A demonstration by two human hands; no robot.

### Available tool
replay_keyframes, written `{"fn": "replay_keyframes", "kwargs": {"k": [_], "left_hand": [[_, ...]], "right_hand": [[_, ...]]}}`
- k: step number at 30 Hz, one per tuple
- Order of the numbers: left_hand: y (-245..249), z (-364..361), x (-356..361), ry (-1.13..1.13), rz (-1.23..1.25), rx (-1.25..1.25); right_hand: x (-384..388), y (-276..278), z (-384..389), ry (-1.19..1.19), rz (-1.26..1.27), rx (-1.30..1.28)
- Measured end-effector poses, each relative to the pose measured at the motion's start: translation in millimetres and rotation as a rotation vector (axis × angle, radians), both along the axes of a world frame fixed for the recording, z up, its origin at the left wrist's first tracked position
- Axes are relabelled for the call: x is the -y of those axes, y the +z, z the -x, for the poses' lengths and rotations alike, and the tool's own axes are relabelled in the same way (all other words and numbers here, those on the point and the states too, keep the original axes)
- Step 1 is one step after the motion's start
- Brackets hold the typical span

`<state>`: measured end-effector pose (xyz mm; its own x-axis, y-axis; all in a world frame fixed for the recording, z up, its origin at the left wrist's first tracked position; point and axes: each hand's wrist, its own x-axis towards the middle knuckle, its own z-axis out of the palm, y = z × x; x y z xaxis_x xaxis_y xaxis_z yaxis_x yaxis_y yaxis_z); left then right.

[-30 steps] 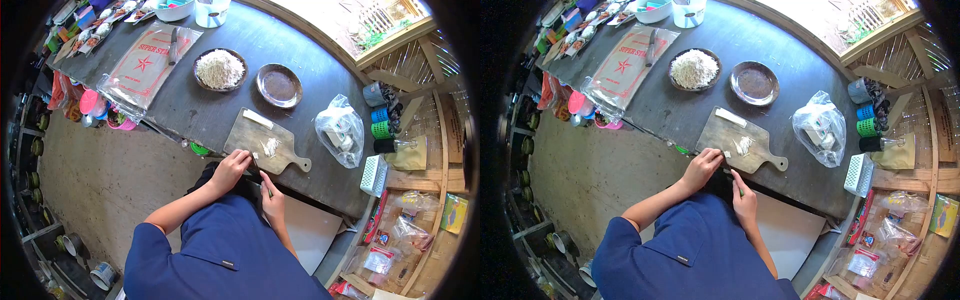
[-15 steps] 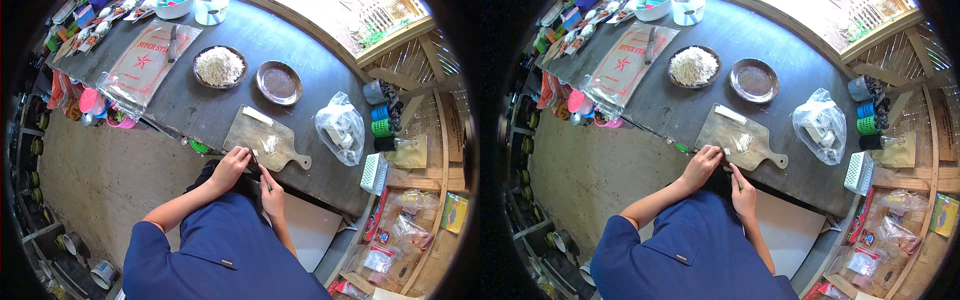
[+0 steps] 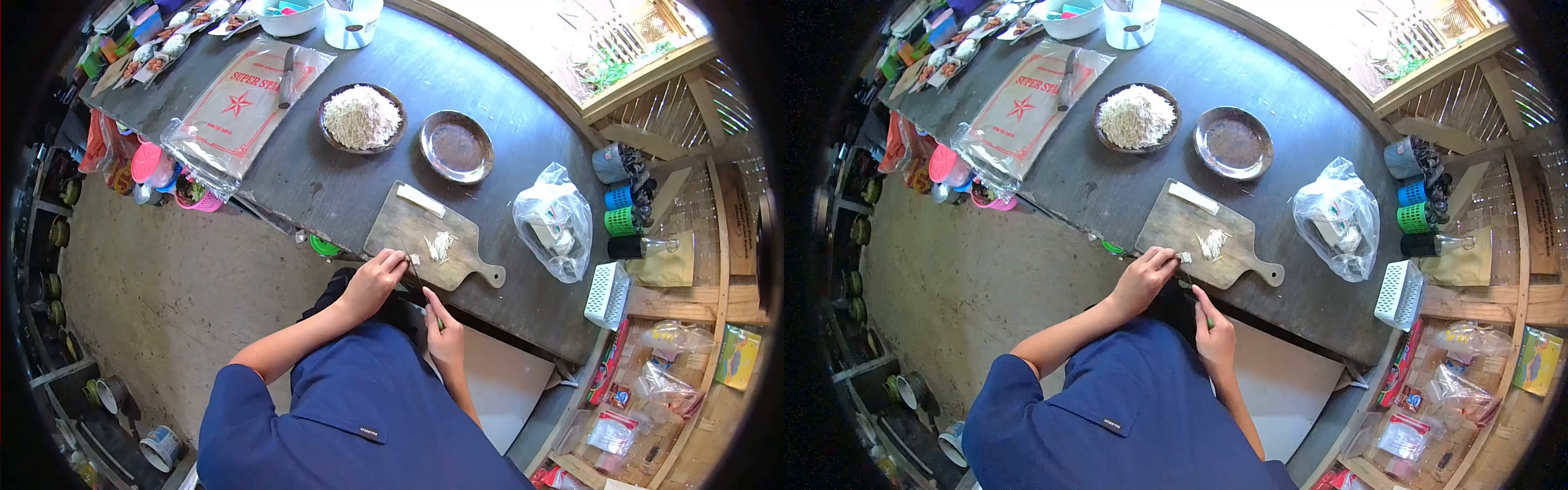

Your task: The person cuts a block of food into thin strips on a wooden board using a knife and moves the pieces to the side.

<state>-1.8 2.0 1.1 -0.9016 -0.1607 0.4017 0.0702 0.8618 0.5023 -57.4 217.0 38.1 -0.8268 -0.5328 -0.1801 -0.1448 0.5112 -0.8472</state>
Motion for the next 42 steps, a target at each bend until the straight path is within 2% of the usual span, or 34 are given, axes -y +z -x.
{"fn": "replay_keyframes", "kwargs": {"k": [3, 7, 11, 12, 13, 19, 24, 27, 34, 38, 40, 42], "left_hand": [[0, 1, -1, 0.003, -0.002, 0.000], [1, -2, -1, 0.002, 0.006, 0.003], [3, -2, 0, -0.009, -0.041, -0.014], [3, -1, 1, -0.008, -0.046, -0.015], [3, 0, 3, 0.001, -0.014, -0.014], [-2, 1, 5, -0.011, 0.005, -0.009], [-4, 1, 6, -0.025, -0.015, -0.014], [-2, -1, 3, -0.023, 0.001, -0.006], [-1, 1, 3, 0.009, -0.038, -0.048], [-2, -1, 1, -0.003, -0.026, 0.001], [-1, 1, 4, -0.008, -0.007, 0.027], [-1, 1, 4, -0.007, -0.053, -0.060]], "right_hand": [[9, -5, -1, -0.031, 0.016, -0.023], [24, 8, 8, -0.034, -0.059, 0.085], [5, -9, 4, -0.008, -0.017, 0.036], [10, 3, 2, -0.040, -0.086, 0.143], [13, 2, 4, -0.042, -0.094, 0.146], [20, 2, 8, -0.019, 0.035, -0.011], [10, 0, -2, -0.011, 0.020, -0.045], [22, 7, 4, -0.041, -0.018, 0.115], [7, -6, 1, 0.024, 0.062, -0.079], [24, 7, 7, -0.026, -0.008, 0.107], [22, 9, 9, -0.023, -0.002, 0.084], [18, 8, 9, -0.015, 0.013, 0.041]]}}
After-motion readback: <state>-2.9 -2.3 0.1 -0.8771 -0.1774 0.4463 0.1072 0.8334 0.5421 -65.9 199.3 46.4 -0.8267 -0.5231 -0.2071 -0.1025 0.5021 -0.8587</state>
